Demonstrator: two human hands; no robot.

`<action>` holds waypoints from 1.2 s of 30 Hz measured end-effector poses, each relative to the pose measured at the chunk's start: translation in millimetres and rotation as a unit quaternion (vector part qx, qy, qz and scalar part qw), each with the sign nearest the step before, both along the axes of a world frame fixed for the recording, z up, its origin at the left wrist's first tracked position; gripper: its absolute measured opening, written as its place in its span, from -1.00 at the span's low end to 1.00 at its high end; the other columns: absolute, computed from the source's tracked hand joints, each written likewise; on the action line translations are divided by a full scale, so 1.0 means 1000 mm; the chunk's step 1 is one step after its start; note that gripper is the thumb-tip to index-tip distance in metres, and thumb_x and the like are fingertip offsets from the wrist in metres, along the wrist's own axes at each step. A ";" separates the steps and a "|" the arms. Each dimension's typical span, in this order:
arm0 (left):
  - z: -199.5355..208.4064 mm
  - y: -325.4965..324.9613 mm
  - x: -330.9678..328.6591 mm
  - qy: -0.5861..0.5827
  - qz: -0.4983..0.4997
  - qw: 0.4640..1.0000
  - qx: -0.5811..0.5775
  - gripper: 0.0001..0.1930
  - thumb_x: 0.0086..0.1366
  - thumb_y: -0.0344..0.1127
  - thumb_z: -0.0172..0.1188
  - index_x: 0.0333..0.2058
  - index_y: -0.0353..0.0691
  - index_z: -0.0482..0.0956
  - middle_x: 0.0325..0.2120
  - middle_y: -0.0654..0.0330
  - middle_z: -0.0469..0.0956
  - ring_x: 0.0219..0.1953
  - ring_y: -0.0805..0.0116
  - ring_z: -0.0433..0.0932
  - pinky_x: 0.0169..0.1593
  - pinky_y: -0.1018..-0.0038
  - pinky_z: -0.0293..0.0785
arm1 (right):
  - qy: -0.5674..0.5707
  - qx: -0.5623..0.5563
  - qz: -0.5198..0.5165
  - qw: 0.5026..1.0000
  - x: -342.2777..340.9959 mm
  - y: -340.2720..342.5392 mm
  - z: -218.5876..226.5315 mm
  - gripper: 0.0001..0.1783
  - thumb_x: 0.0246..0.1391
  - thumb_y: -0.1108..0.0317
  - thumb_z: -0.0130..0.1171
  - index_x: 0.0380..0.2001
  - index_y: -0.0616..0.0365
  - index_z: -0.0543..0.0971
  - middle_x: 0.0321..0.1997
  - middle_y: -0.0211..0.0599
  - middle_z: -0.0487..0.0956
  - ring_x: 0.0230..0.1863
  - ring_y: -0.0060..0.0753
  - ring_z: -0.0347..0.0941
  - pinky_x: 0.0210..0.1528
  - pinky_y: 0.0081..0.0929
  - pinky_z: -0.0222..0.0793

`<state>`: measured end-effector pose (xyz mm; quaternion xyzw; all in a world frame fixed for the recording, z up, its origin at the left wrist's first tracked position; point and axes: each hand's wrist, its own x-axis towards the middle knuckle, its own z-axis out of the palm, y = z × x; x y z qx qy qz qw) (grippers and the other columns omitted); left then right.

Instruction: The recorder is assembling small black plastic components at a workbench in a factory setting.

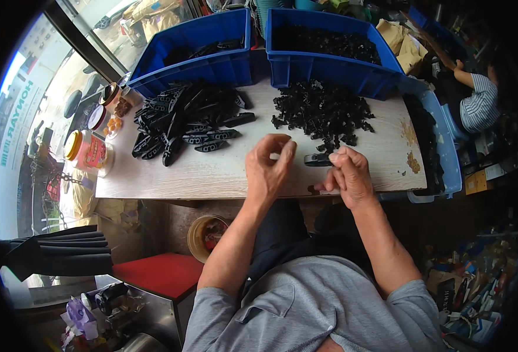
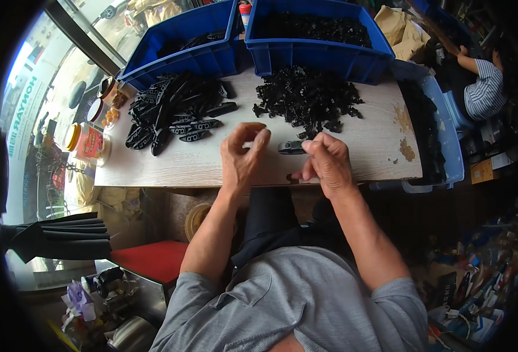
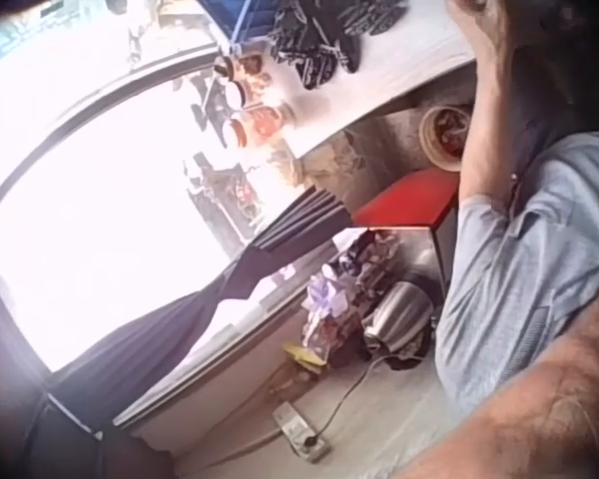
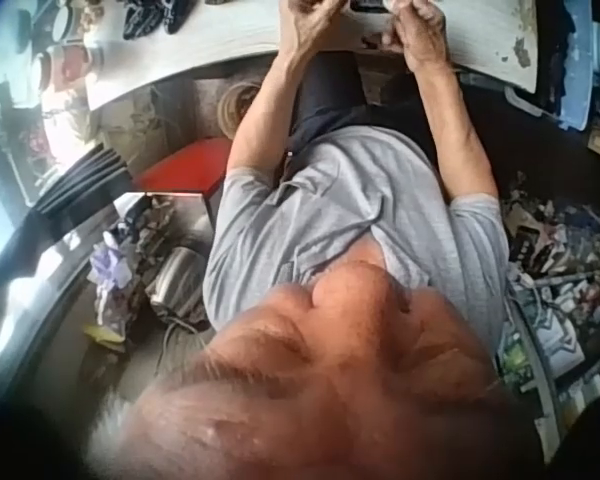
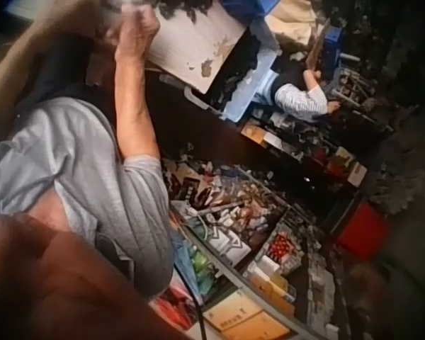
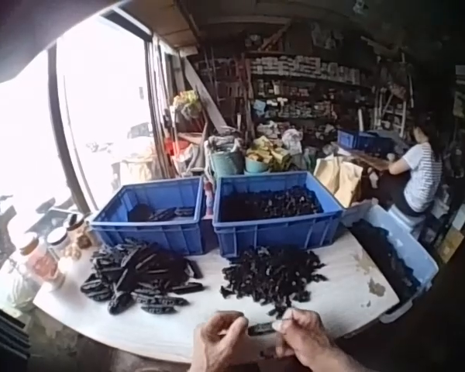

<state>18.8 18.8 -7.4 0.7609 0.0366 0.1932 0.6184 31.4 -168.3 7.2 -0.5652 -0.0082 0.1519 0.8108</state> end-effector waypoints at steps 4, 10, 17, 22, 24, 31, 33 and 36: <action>-0.014 0.019 0.039 -0.095 0.114 0.952 0.268 -0.91 0.12 -0.38 0.30 -0.37 -0.18 0.63 -0.47 0.15 0.62 -0.39 0.16 0.57 -0.24 0.39 0.47 | 0.000 0.000 -0.104 0.995 0.014 -0.032 0.002 -0.67 0.15 0.23 0.14 -0.65 -0.02 0.34 -0.86 -0.52 0.16 -0.79 -0.53 0.30 -0.50 -0.17 0.63; -0.022 0.024 0.058 -0.076 0.121 0.883 0.446 -0.93 0.09 -0.35 0.25 -0.43 -0.15 0.56 -0.47 0.15 0.55 -0.34 0.09 0.52 -0.28 0.19 0.45 | 0.044 -0.001 -0.366 0.930 0.055 -0.121 0.024 -0.48 0.10 -0.06 0.20 -0.73 -0.03 0.28 -0.85 -0.41 0.10 -0.65 -0.37 0.32 -0.20 0.06 0.56; -0.021 0.030 0.041 -0.055 0.077 0.983 0.160 -0.92 0.14 -0.47 0.23 -0.36 -0.27 0.59 -0.47 0.19 0.58 -0.47 0.33 0.57 -0.32 0.44 0.50 | 0.042 -0.072 -0.314 0.946 0.051 -0.117 0.008 -0.63 0.10 0.05 0.22 -0.22 0.11 0.48 -0.75 -0.46 0.15 -0.56 -0.42 0.34 -0.23 0.01 0.61; -0.003 0.018 0.021 0.100 -0.042 0.935 -0.339 -0.92 0.25 -0.48 0.21 -0.30 -0.35 0.54 -0.47 0.21 0.52 -0.48 0.44 0.52 -0.38 0.58 0.48 | 0.019 -0.013 -0.099 0.995 0.032 -0.040 -0.007 -0.74 0.12 0.21 0.30 -0.21 0.10 0.55 -0.80 -0.51 0.33 -0.73 -0.52 0.44 -0.54 -0.24 0.62; -0.006 0.013 0.020 0.100 -0.050 0.934 -0.340 -0.91 0.26 -0.46 0.20 -0.29 -0.34 0.54 -0.47 0.21 0.53 -0.47 0.44 0.52 -0.37 0.57 0.48 | 0.040 -0.052 -0.039 0.997 0.030 -0.014 -0.004 -0.74 0.15 0.21 0.25 -0.17 0.10 0.53 -0.81 -0.50 0.31 -0.74 -0.49 0.43 -0.56 -0.21 0.59; 0.003 0.005 0.021 0.179 -0.130 0.875 -0.431 -0.84 0.29 -0.46 0.16 -0.16 -0.30 0.49 -0.43 0.20 0.53 -0.44 0.41 0.56 -0.35 0.51 0.56 | 0.010 -0.105 0.034 0.994 0.036 0.022 0.000 -0.70 0.11 0.20 0.30 -0.18 0.14 0.58 -0.77 -0.50 0.39 -0.78 -0.59 0.36 -0.67 -0.49 0.45; 0.002 0.005 0.021 0.177 -0.143 0.871 -0.436 -0.83 0.29 -0.45 0.16 -0.15 -0.29 0.49 -0.42 0.20 0.53 -0.44 0.41 0.56 -0.35 0.50 0.58 | 0.004 -0.109 0.033 0.993 0.038 0.023 -0.002 -0.72 0.11 0.21 0.30 -0.19 0.14 0.59 -0.74 -0.52 0.40 -0.79 -0.64 0.33 -0.68 -0.52 0.44; -0.001 0.006 0.021 0.172 -0.170 0.863 -0.444 -0.83 0.29 -0.45 0.17 -0.14 -0.29 0.50 -0.42 0.20 0.53 -0.44 0.40 0.57 -0.35 0.50 0.59 | -0.002 -0.106 0.043 0.993 0.038 0.024 -0.005 -0.74 0.11 0.21 0.30 -0.23 0.16 0.60 -0.69 -0.54 0.43 -0.79 -0.71 0.24 -0.69 -0.56 0.41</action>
